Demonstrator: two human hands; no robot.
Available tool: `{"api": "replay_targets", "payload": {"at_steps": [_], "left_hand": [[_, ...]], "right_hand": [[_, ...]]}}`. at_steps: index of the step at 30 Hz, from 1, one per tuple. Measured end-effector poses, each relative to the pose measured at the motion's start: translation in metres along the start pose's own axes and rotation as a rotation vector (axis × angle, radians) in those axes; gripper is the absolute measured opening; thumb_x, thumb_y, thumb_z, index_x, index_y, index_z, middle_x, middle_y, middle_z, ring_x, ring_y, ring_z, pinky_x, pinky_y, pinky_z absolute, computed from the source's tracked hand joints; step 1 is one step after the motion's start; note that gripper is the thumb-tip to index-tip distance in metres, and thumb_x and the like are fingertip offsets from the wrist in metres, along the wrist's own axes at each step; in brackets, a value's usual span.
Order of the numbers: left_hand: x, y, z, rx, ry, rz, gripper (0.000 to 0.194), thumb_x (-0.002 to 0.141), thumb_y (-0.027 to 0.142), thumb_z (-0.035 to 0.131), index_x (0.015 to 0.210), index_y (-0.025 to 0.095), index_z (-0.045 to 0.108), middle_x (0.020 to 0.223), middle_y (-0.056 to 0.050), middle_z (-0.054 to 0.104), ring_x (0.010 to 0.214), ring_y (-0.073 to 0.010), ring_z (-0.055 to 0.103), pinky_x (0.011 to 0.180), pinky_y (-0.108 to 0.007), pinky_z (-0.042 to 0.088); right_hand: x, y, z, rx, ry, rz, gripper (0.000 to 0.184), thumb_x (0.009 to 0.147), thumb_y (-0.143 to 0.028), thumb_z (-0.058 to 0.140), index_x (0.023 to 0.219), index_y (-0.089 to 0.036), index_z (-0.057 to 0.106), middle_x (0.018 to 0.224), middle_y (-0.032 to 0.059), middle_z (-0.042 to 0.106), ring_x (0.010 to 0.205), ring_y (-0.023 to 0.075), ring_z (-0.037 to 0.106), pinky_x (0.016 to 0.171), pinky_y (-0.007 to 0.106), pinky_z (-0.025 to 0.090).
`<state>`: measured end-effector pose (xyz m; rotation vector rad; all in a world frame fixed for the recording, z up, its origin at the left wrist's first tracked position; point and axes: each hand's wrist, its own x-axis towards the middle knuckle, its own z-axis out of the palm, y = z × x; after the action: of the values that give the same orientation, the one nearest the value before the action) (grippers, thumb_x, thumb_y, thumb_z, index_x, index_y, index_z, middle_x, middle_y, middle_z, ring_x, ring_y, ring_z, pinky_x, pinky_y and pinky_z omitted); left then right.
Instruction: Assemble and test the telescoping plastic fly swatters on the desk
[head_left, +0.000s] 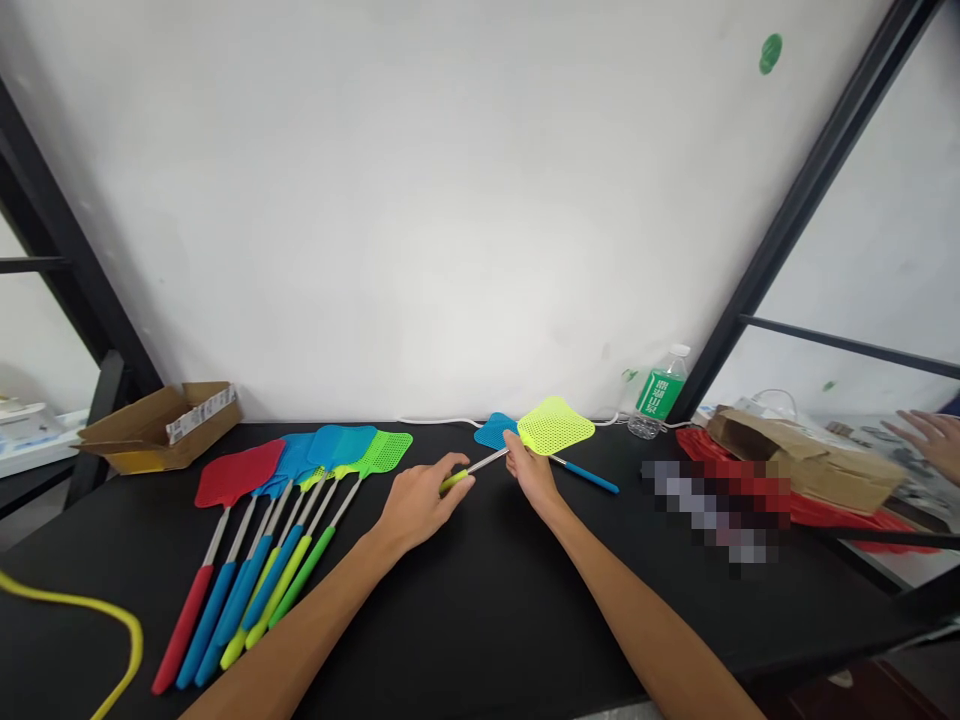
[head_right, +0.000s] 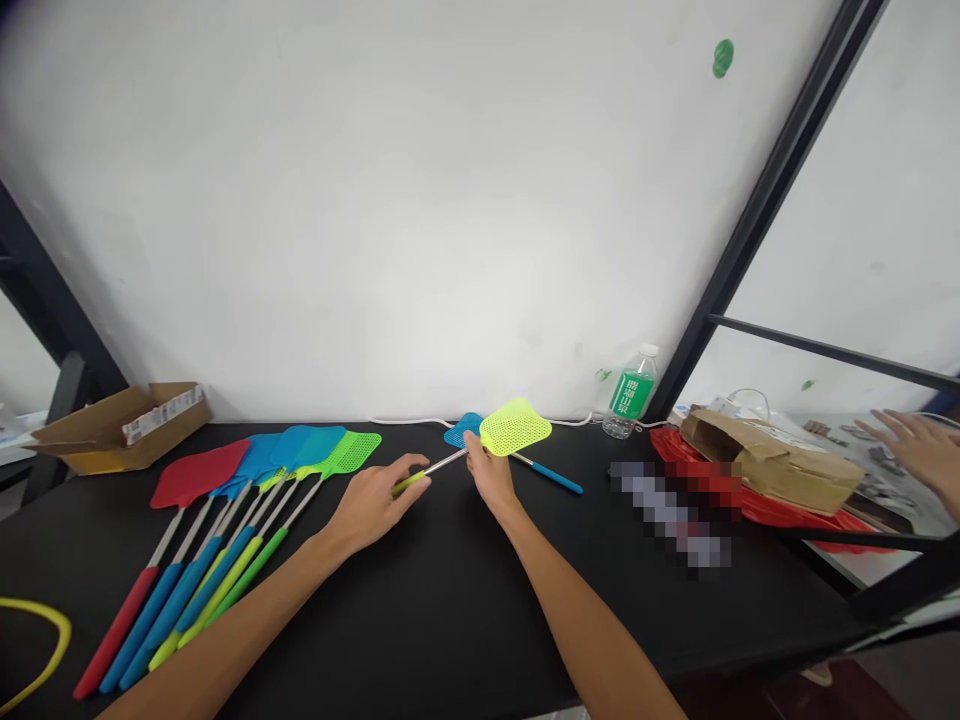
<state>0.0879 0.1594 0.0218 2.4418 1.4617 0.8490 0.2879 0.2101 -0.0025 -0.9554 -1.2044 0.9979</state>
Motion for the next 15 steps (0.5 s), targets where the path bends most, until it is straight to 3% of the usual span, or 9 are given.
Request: {"api": "replay_targets", "payload": {"at_steps": [3,8,15], "left_hand": [[0.000,-0.001,0.003,-0.006,0.041,0.014,0.027,0.096,0.048,0.052,0.109,0.025,0.060,0.074,0.004,0.067,0.067,-0.0172,0.061,0.062,-0.026,0.033],[-0.001,-0.002,0.006,-0.021,0.070,0.035,0.023,0.099,0.044,0.048,0.096,0.025,0.060,0.071,0.004,0.064,0.067,-0.0155,0.060,0.062,-0.025,0.034],[0.001,-0.005,0.009,0.002,0.190,-0.032,0.017,0.093,0.041,0.059,0.093,0.025,0.061,0.075,0.004,0.066,0.072,-0.0155,0.063,0.063,-0.025,0.037]], "right_hand": [[-0.003,-0.002,0.004,0.031,-0.043,0.022,0.053,0.085,-0.057,0.063,0.061,-0.024,0.028,0.055,-0.0072,0.021,0.048,0.0094,0.022,0.046,0.027,0.019],[-0.005,-0.008,0.005,0.067,-0.096,0.019,0.048,0.085,-0.055,0.064,0.063,-0.024,0.035,0.053,-0.0080,0.025,0.046,0.0091,0.024,0.044,0.027,0.019],[-0.005,-0.011,0.003,0.064,-0.043,0.035,0.044,0.085,-0.050,0.065,0.064,-0.023,0.038,0.058,-0.0066,0.032,0.047,0.0086,0.028,0.046,0.026,0.023]]}}
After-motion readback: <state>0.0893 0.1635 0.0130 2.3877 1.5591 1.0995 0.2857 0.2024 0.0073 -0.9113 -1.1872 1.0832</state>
